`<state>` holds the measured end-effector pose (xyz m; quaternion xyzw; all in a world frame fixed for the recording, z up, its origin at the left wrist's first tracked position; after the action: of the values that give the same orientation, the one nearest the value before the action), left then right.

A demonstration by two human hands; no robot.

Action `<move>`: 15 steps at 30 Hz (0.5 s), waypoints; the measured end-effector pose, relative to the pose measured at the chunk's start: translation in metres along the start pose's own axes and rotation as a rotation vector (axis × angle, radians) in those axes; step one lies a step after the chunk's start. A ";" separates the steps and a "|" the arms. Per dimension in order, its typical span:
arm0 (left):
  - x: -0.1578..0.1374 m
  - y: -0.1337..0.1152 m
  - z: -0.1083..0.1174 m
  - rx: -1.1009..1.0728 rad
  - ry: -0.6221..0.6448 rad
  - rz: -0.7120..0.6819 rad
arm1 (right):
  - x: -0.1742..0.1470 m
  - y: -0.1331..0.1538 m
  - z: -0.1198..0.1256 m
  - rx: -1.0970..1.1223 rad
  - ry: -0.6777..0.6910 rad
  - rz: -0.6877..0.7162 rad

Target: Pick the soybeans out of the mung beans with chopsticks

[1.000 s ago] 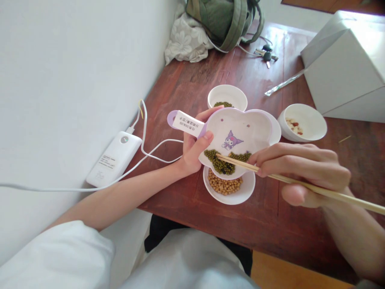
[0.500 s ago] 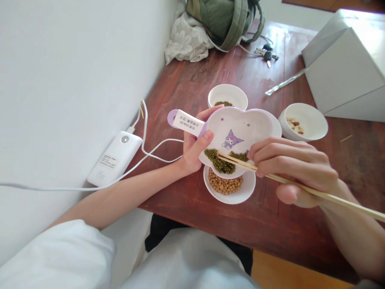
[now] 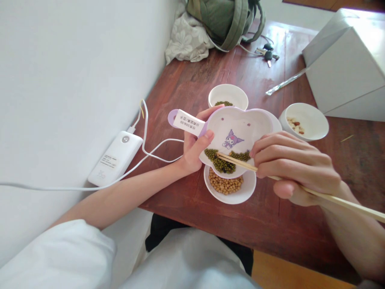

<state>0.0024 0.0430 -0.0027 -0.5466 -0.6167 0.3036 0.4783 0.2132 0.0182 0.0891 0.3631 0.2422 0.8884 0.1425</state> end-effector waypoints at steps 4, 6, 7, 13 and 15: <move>0.002 0.004 0.001 0.013 -0.015 0.015 | -0.001 0.000 0.003 -0.018 -0.035 0.006; 0.003 0.007 0.002 0.000 -0.007 0.011 | -0.001 -0.001 0.004 -0.029 -0.056 0.000; 0.004 0.008 0.002 -0.007 -0.004 0.007 | -0.002 -0.001 0.005 -0.031 -0.069 -0.001; 0.005 0.011 0.003 -0.009 0.030 0.007 | -0.003 0.000 0.011 -0.027 -0.148 -0.006; 0.005 0.011 0.003 -0.012 0.040 -0.009 | -0.001 0.001 0.012 -0.028 -0.165 -0.033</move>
<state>0.0045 0.0508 -0.0123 -0.5528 -0.6112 0.2866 0.4885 0.2221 0.0208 0.0967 0.4289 0.2229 0.8564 0.1816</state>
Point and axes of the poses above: each hand's wrist, its own x-axis towards the middle knuckle, its own z-axis out of the back of the hand, y = z × x, the point moved 3 cm from there along x, towards the middle knuckle, and after that the axes turned 2 degrees about x, right-handed, at the moved point
